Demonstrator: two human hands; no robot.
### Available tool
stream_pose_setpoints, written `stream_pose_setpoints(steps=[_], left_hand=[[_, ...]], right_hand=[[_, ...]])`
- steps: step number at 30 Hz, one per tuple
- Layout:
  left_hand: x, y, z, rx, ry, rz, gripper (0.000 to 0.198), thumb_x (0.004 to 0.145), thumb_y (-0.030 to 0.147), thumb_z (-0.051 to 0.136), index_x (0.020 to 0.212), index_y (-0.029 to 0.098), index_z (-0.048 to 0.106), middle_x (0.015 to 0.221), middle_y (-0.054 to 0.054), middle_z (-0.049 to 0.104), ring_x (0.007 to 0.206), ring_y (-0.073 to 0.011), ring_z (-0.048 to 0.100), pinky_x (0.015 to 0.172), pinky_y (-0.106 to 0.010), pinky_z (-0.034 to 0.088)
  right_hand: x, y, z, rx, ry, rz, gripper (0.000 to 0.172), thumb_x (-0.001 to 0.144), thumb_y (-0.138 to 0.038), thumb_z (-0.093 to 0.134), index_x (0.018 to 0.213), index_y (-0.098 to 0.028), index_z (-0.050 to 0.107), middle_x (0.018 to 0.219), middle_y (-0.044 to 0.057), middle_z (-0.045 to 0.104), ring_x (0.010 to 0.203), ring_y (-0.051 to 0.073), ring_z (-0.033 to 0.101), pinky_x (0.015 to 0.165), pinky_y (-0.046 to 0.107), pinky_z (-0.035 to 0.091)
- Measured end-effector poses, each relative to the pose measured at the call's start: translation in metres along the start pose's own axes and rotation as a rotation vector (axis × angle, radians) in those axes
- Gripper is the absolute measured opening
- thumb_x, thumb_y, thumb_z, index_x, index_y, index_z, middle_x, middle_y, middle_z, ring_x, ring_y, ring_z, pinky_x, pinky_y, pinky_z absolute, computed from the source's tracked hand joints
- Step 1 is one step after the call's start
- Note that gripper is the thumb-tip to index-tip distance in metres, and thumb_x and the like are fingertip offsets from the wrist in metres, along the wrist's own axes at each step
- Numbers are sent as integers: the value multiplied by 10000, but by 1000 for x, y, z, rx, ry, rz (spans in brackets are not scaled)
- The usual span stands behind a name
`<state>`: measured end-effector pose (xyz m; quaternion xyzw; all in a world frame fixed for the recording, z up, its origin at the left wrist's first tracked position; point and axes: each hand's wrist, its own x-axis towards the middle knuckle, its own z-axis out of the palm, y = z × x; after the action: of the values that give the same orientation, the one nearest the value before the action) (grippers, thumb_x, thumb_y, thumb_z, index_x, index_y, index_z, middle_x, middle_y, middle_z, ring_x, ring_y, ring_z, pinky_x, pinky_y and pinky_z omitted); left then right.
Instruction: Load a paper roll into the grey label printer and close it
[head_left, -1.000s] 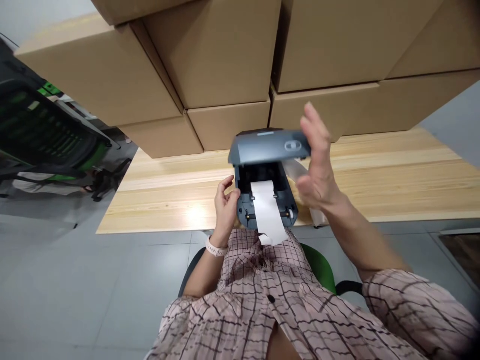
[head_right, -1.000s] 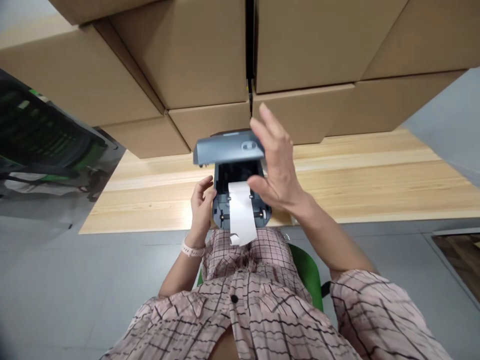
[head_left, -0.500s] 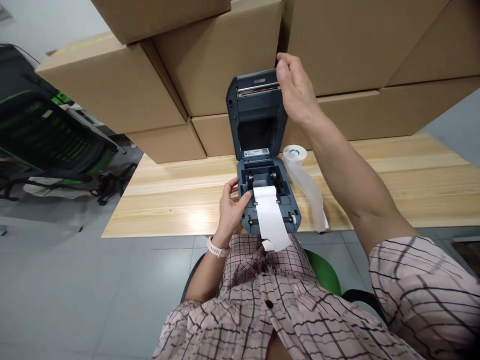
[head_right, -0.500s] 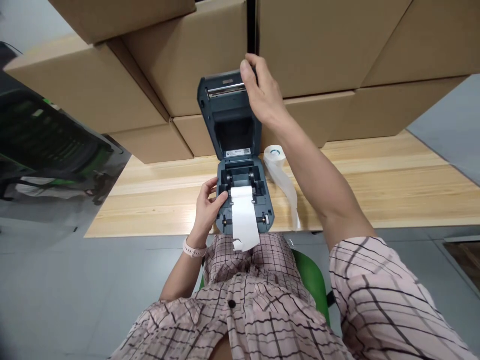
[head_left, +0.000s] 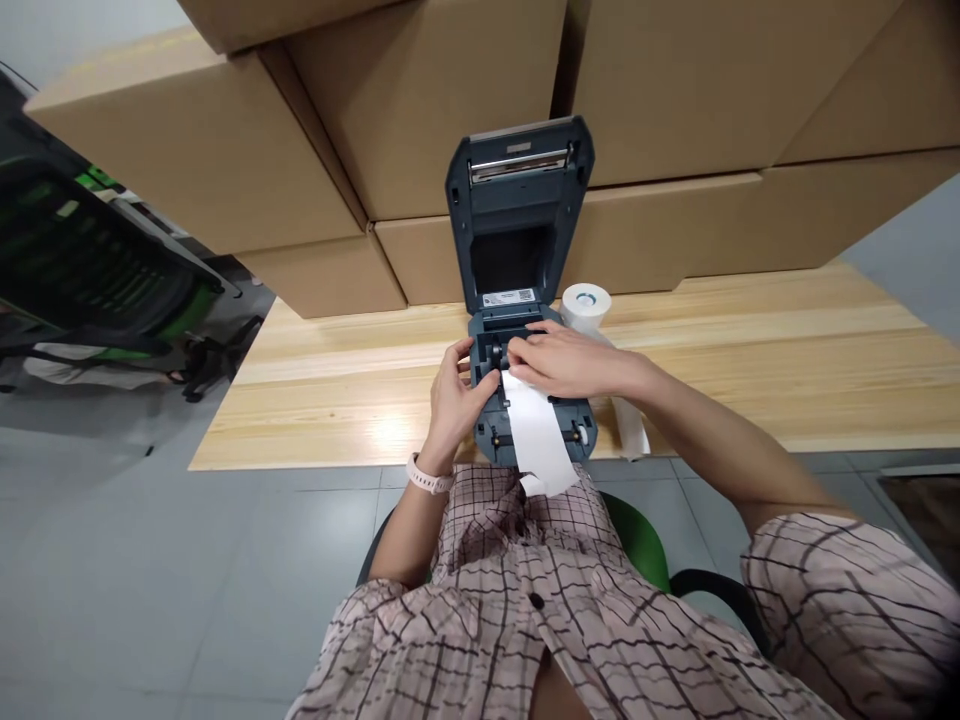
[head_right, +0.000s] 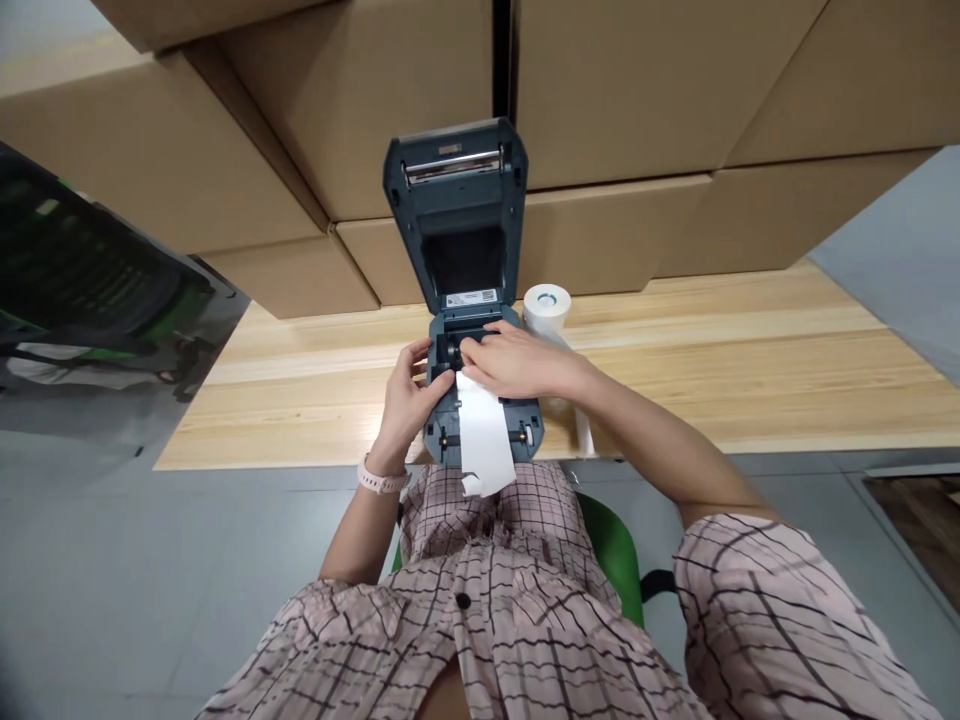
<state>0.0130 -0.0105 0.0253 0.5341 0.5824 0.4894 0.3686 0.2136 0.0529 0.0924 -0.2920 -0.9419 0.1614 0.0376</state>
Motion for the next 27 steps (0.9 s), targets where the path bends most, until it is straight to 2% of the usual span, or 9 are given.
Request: stream_pose_setpoints(steps=[4, 10, 13, 16, 17, 20, 22, 24, 27], left_hand=[[-1, 1, -2, 35, -11, 37, 579, 834, 293, 761, 1378, 234, 570, 1393, -133, 725, 1150, -262, 744, 947, -428, 609], [1, 7, -17, 118, -199, 148, 697, 907, 169, 574, 1572, 259, 383, 1397, -139, 747, 1065, -227, 775, 922, -421, 613], [1, 10, -20, 155, -217, 155, 645, 917, 164, 546, 1544, 243, 421, 1409, -146, 739, 1131, -239, 767, 930, -425, 609], [-1, 11, -19, 146, -186, 141, 591, 918, 154, 528, 1500, 245, 469, 1443, -144, 719, 1214, -239, 750, 955, -417, 604], [-2, 11, -18, 154, -177, 136, 586, 916, 151, 527, 1492, 247, 479, 1445, -142, 719, 1216, -239, 751, 961, -421, 602], [-2, 9, -15, 176, -153, 129, 590, 904, 143, 537, 1481, 261, 499, 1435, -129, 730, 1199, -238, 758, 970, -432, 598], [-1, 8, -14, 183, -138, 126, 593, 897, 140, 539, 1476, 265, 509, 1418, -117, 741, 1175, -235, 763, 968, -438, 598], [-1, 7, -14, 185, -126, 117, 591, 896, 141, 535, 1474, 262, 517, 1408, -113, 748, 1154, -233, 766, 968, -445, 598], [-2, 6, -13, 174, -117, 107, 589, 896, 151, 540, 1474, 265, 526, 1416, -114, 745, 1130, -224, 769, 970, -446, 602]], right_hand=[[7, 8, -1, 141, -108, -68, 288, 1042, -366, 417, 1171, -193, 608, 987, 102, 744, 968, 270, 689, 1217, 578, 336], [-14, 21, -24, 504, -129, -121, 595, 984, -536, 603, 1501, -245, 559, 1198, 113, 717, 1066, 273, 674, 902, 424, 545], [-52, 41, -29, 817, 89, -199, 629, 905, -593, 733, 1490, -411, 590, 1089, 33, 737, 968, 229, 698, 883, 409, 554], [-104, 76, -13, 1034, 551, -253, 385, 810, -685, 772, 1186, -625, 711, 694, -34, 635, 711, 195, 635, 873, 470, 533], [-121, 88, -4, 1061, 696, -221, 356, 749, -778, 756, 1081, -653, 723, 581, -34, 551, 625, 191, 569, 815, 470, 520], [-160, 115, 24, 1085, 918, 104, 672, 405, -965, 772, 942, -561, 750, 491, -9, 436, 545, 201, 448, 648, 442, 448], [-172, 120, 39, 1102, 895, 360, 736, 399, -849, 891, 1038, -511, 754, 640, 21, 591, 629, 222, 532, 642, 432, 451], [-171, 118, 49, 1115, 793, 560, 735, 538, -626, 977, 1216, -482, 731, 916, 36, 719, 768, 221, 627, 695, 411, 507], [-153, 113, 57, 1117, 598, 667, 760, 673, -458, 962, 1378, -392, 684, 1179, 48, 745, 940, 208, 690, 820, 380, 586]])
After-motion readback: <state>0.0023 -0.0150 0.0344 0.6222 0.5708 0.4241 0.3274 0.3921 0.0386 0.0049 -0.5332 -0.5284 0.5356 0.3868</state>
